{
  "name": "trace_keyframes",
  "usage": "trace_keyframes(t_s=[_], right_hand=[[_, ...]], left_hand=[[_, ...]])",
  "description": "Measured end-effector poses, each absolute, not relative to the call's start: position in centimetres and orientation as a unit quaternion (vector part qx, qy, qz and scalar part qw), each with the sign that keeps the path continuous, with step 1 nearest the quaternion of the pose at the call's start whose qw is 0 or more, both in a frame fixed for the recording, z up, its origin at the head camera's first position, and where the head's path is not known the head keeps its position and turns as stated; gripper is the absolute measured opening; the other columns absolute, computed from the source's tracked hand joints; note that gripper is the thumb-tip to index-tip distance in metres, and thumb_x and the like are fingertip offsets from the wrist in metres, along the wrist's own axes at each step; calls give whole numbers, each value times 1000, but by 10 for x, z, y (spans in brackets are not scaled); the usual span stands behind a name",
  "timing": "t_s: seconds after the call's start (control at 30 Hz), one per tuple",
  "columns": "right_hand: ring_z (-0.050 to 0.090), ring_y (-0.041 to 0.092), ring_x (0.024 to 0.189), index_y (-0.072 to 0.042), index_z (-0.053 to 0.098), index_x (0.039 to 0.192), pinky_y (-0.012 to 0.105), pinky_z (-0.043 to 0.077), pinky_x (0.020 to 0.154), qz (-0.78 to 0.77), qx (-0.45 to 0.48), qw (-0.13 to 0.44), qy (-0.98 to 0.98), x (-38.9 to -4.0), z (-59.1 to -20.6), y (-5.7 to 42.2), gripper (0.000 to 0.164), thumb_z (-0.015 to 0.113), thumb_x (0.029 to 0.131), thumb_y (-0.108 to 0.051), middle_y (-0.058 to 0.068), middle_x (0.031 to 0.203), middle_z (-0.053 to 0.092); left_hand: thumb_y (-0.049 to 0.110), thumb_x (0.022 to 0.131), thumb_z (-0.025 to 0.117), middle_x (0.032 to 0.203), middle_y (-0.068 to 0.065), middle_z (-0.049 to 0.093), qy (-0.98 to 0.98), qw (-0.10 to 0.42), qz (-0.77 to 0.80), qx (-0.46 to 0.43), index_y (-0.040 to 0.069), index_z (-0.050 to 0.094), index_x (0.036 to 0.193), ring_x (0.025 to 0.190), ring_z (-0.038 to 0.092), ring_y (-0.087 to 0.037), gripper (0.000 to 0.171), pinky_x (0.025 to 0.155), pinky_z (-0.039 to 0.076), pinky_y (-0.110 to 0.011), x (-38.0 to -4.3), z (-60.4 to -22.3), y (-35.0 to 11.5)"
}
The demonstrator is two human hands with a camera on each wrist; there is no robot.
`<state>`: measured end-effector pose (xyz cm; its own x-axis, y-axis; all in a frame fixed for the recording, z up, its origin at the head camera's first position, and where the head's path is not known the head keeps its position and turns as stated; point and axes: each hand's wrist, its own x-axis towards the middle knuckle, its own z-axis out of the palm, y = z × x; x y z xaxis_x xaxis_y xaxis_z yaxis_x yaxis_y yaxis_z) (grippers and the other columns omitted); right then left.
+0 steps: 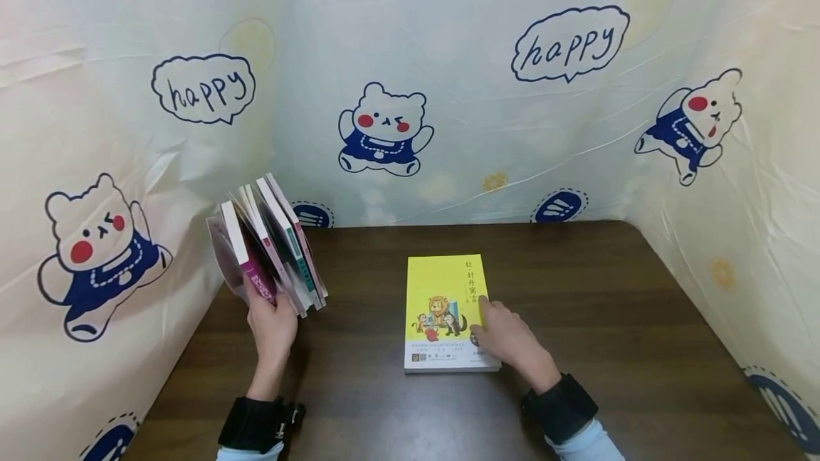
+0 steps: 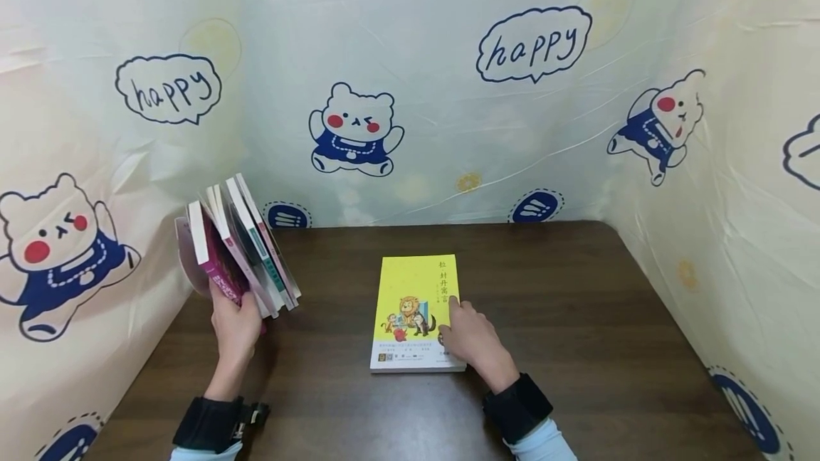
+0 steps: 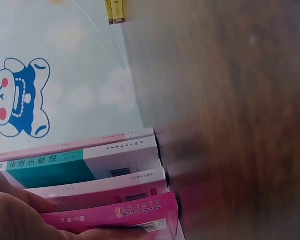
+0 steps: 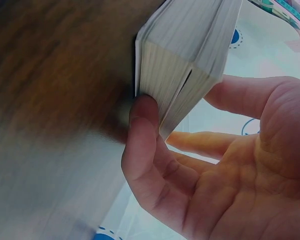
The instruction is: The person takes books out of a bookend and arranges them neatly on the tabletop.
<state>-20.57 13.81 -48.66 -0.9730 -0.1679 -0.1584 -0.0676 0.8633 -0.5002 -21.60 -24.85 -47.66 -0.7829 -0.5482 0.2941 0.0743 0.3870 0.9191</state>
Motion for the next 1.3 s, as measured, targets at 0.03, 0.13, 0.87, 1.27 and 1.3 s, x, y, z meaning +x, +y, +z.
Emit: trace_keyframes(t_s=[0.03, 0.13, 0.87, 1.27, 1.3], right_hand=[[62, 38, 108, 8, 39, 155, 55, 55, 93, -255, -61, 99, 960, -205, -487, 138, 72, 70, 99, -23, 32, 147, 55], [62, 38, 108, 7, 38, 156, 55, 55, 94, -257, -61, 98, 959, -204, -488, 137, 72, 69, 99, -24, 32, 147, 55], [62, 38, 110, 7, 38, 156, 58, 56, 96, -253, -59, 101, 960, -205, -489, 138, 72, 69, 99, -24, 33, 148, 54], [62, 37, 107, 7, 39, 155, 54, 56, 91, -257, -58, 101, 959, -205, -487, 138, 71, 70, 99, -23, 32, 146, 56], [62, 37, 106, 7, 39, 155, 54, 56, 90, -257, -59, 101, 959, -205, -487, 138, 71, 70, 99, -23, 32, 145, 56]], left_hand=[[-1, 104, 47, 168, -24, 35, -780, 291, -533, 151, 28, 14, 168, 149, 35, -45, 77, 122, 26, -68, -215, -477, -248], [1, 104, 49, 167, -23, 36, -780, 289, -534, 151, 29, 16, 167, 149, 35, -45, 76, 122, 26, -69, -214, -477, -249], [1, 100, 53, 162, -26, 42, -776, 289, -532, 175, 30, 18, 166, 143, 42, -51, 81, 116, 30, -74, -222, -478, -252], [-1, 101, 52, 161, -29, 44, -781, 301, -523, 161, 29, 20, 167, 141, 43, -53, 79, 113, 32, -75, -221, -477, -249], [-1, 101, 52, 161, -29, 44, -782, 299, -522, 162, 29, 20, 167, 142, 42, -53, 79, 113, 32, -75, -221, -477, -249]])
